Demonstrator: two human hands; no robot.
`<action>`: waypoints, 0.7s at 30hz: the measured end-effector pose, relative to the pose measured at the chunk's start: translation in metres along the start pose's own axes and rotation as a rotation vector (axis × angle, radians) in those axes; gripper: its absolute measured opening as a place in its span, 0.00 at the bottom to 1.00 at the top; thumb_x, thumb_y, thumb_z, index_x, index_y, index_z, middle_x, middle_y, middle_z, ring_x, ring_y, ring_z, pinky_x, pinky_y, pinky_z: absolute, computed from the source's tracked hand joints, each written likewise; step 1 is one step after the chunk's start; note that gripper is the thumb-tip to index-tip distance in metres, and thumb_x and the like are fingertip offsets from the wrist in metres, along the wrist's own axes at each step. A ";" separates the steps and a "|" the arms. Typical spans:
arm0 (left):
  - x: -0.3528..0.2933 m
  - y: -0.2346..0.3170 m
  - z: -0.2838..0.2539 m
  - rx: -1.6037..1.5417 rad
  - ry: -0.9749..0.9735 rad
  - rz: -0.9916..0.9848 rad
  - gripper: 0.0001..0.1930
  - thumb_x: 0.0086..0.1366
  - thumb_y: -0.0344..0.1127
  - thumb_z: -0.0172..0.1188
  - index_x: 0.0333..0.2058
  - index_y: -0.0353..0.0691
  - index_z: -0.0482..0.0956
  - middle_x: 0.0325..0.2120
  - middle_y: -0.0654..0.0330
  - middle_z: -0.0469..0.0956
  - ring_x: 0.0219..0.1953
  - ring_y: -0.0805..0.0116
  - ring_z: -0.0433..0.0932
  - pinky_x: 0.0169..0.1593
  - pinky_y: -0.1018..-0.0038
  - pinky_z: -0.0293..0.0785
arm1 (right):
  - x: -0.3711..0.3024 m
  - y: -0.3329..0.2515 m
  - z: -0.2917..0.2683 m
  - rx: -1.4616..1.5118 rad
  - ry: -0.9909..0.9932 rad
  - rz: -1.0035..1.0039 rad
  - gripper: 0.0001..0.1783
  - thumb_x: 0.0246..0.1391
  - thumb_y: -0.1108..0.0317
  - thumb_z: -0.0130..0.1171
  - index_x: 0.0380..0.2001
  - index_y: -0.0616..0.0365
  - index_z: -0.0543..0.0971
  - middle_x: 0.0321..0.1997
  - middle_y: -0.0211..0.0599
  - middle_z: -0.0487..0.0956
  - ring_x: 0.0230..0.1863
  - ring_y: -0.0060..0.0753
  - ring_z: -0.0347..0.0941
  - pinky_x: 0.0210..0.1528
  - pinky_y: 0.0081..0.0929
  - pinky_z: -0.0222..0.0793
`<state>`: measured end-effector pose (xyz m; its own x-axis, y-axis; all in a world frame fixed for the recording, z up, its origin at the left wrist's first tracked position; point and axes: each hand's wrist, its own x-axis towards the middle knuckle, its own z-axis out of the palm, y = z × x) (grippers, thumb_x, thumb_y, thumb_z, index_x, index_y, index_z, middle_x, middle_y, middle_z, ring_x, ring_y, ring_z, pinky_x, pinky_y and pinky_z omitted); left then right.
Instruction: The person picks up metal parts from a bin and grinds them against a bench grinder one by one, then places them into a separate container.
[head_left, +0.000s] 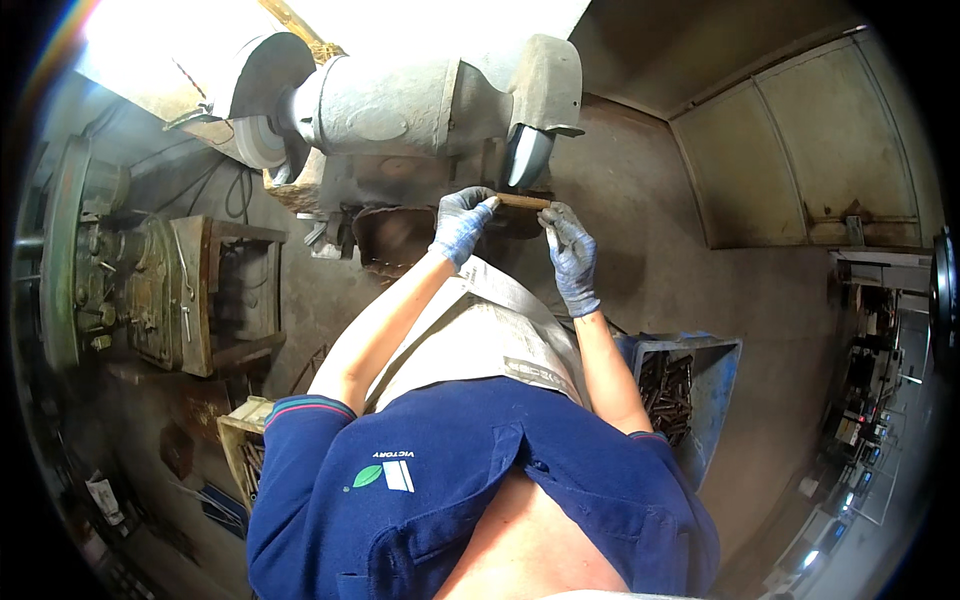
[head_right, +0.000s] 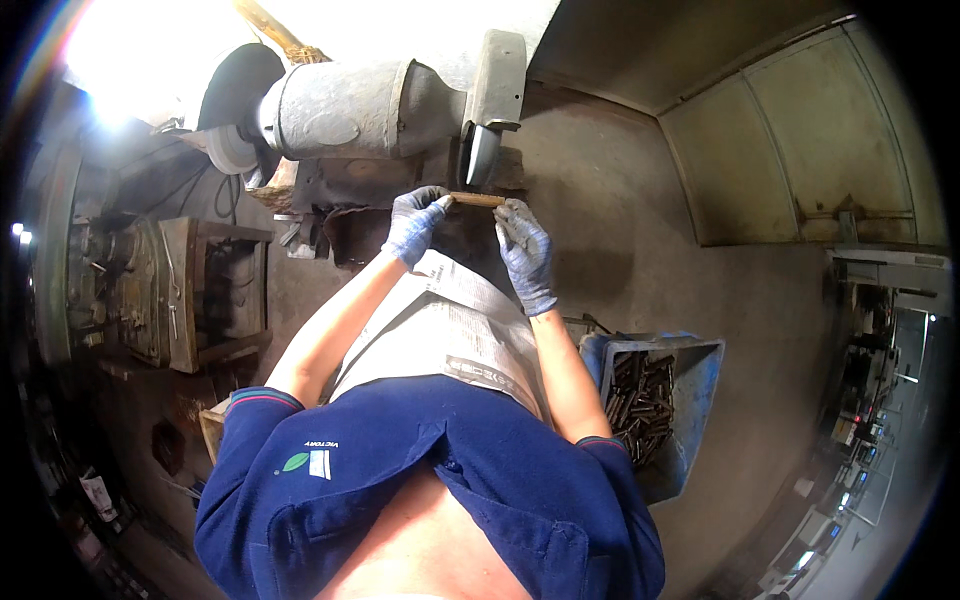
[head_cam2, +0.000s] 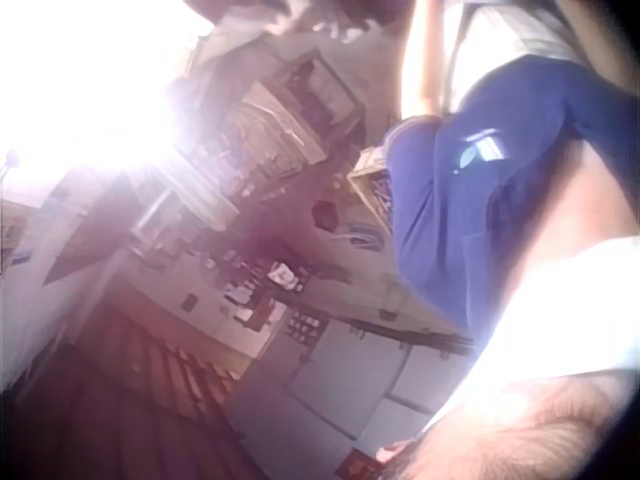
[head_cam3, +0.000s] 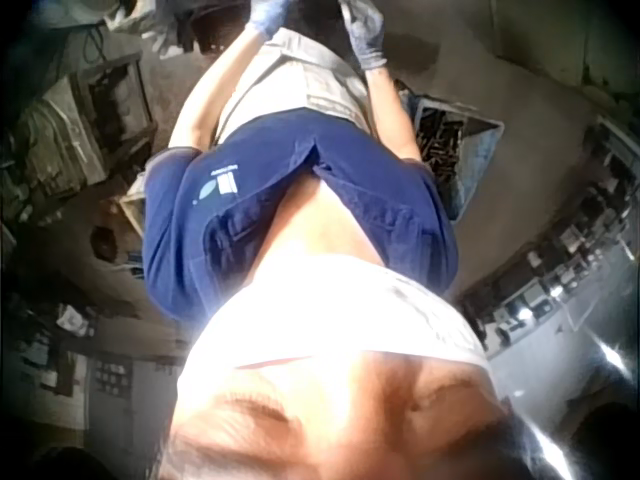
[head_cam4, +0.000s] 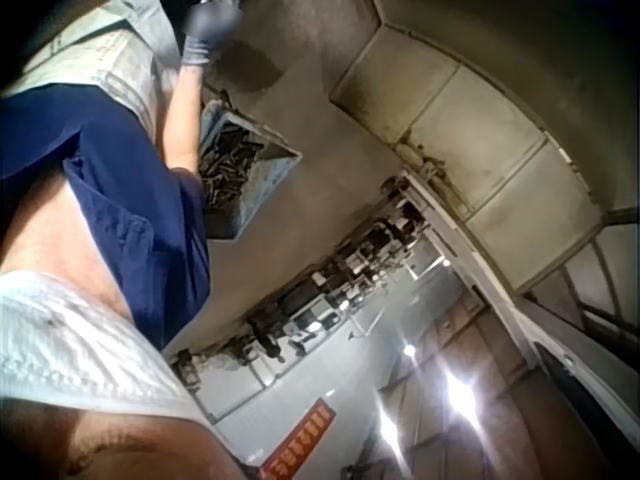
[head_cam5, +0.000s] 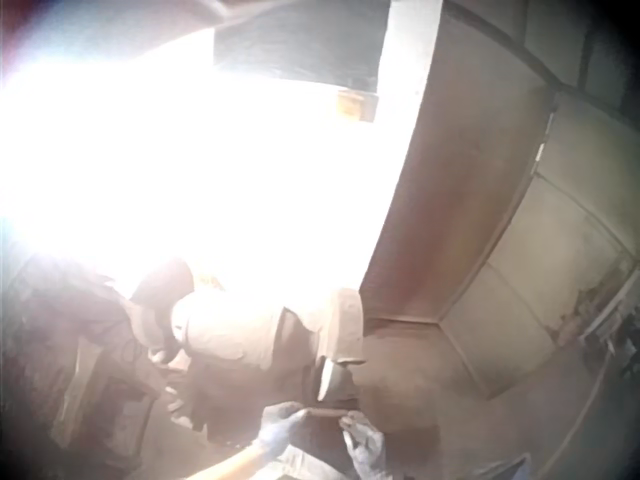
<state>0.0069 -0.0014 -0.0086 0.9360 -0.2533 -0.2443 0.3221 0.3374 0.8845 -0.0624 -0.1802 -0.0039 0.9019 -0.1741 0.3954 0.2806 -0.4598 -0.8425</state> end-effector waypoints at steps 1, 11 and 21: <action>0.003 -0.002 0.005 -0.021 0.010 -0.006 0.04 0.60 0.27 0.58 0.32 0.32 0.77 0.26 0.61 0.77 0.27 0.75 0.76 0.32 0.77 0.77 | 0.000 0.005 0.000 0.083 0.013 0.073 0.10 0.50 0.76 0.59 0.38 0.61 0.80 0.43 0.40 0.79 0.50 0.34 0.73 0.54 0.27 0.66; 0.016 0.002 0.003 -0.006 0.136 -0.048 0.04 0.60 0.26 0.57 0.31 0.30 0.78 0.26 0.58 0.79 0.25 0.72 0.77 0.29 0.78 0.76 | 0.006 0.025 0.019 0.276 -0.043 0.200 0.11 0.57 0.78 0.49 0.41 0.68 0.77 0.44 0.41 0.77 0.45 0.33 0.74 0.53 0.29 0.69; 0.019 0.006 -0.003 0.090 0.138 -0.036 0.05 0.60 0.28 0.58 0.31 0.33 0.79 0.23 0.63 0.78 0.22 0.78 0.72 0.26 0.79 0.70 | 0.007 0.025 0.034 0.348 0.063 0.249 0.06 0.51 0.77 0.58 0.35 0.63 0.80 0.36 0.34 0.80 0.39 0.22 0.74 0.42 0.20 0.69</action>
<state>0.0270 -0.0016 -0.0087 0.9368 -0.1349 -0.3228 0.3472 0.2462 0.9049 -0.0375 -0.1631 -0.0347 0.9374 -0.3001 0.1769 0.1606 -0.0782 -0.9839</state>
